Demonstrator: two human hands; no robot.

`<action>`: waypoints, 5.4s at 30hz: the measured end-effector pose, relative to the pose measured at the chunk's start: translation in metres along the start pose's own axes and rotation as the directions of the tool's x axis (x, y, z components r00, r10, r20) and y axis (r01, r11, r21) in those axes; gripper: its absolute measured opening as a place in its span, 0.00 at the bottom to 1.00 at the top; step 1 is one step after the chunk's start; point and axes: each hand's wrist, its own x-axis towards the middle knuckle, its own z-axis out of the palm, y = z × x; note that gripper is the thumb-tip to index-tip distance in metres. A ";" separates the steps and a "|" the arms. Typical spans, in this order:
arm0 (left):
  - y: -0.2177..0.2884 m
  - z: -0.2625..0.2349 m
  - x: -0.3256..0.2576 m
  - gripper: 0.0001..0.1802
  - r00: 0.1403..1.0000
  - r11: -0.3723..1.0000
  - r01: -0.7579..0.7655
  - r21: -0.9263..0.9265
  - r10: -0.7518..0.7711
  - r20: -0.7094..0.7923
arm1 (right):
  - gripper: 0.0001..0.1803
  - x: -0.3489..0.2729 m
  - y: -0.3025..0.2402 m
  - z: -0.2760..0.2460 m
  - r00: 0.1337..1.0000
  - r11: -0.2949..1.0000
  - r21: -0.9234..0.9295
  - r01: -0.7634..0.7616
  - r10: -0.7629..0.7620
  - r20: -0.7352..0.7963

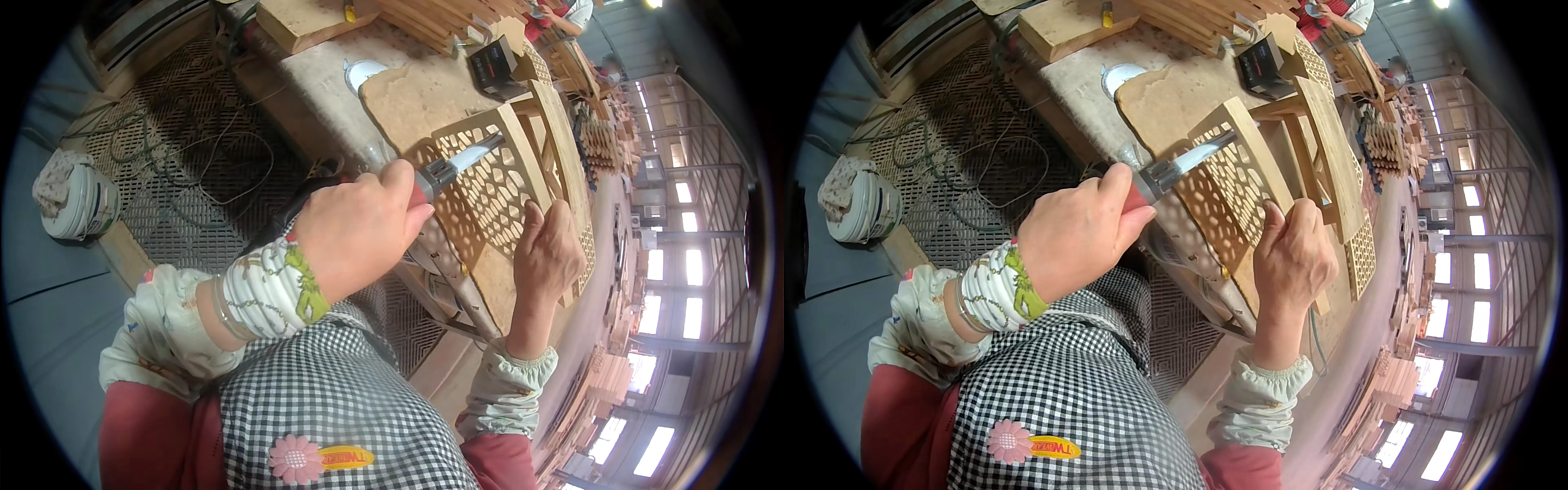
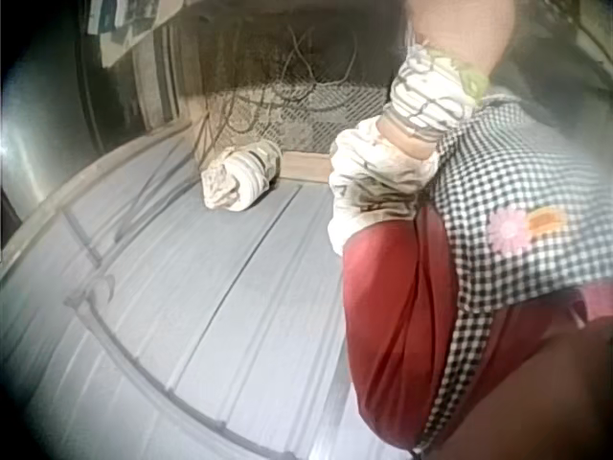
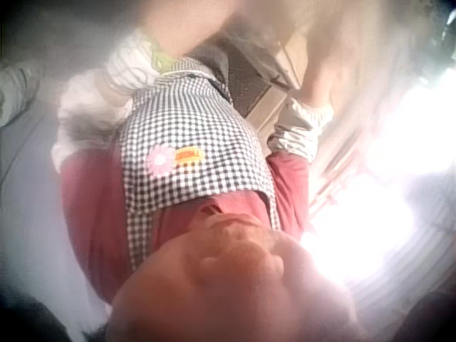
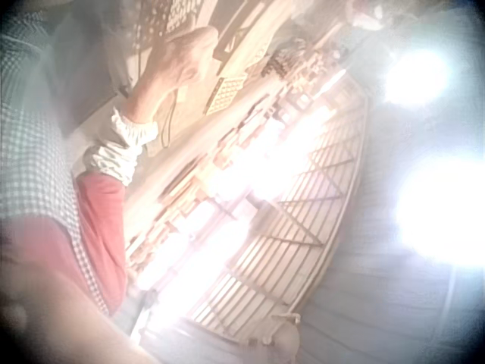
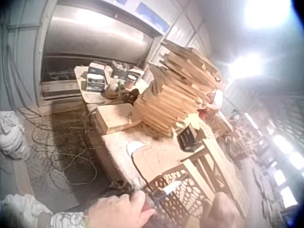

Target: The person uses a small tool to clean the interior edges of a carved wooden lattice panel.

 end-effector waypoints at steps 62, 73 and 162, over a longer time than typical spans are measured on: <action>-0.009 -0.011 0.015 0.20 0.995 0.986 -0.094 -0.139 0.091 -0.025 | 0.24 0.007 -0.017 -0.022 0.996 0.996 0.032 -0.082 0.081 0.029; -0.001 -0.005 0.015 0.20 0.992 0.973 0.052 -0.225 -0.024 0.125 | 0.24 0.000 -0.016 -0.021 0.998 0.997 0.046 -0.058 0.057 0.015; -0.020 0.010 -0.025 0.17 0.966 0.860 0.151 -0.488 -0.024 0.257 | 0.22 0.000 0.010 -0.001 0.996 0.989 0.116 -0.093 0.093 0.005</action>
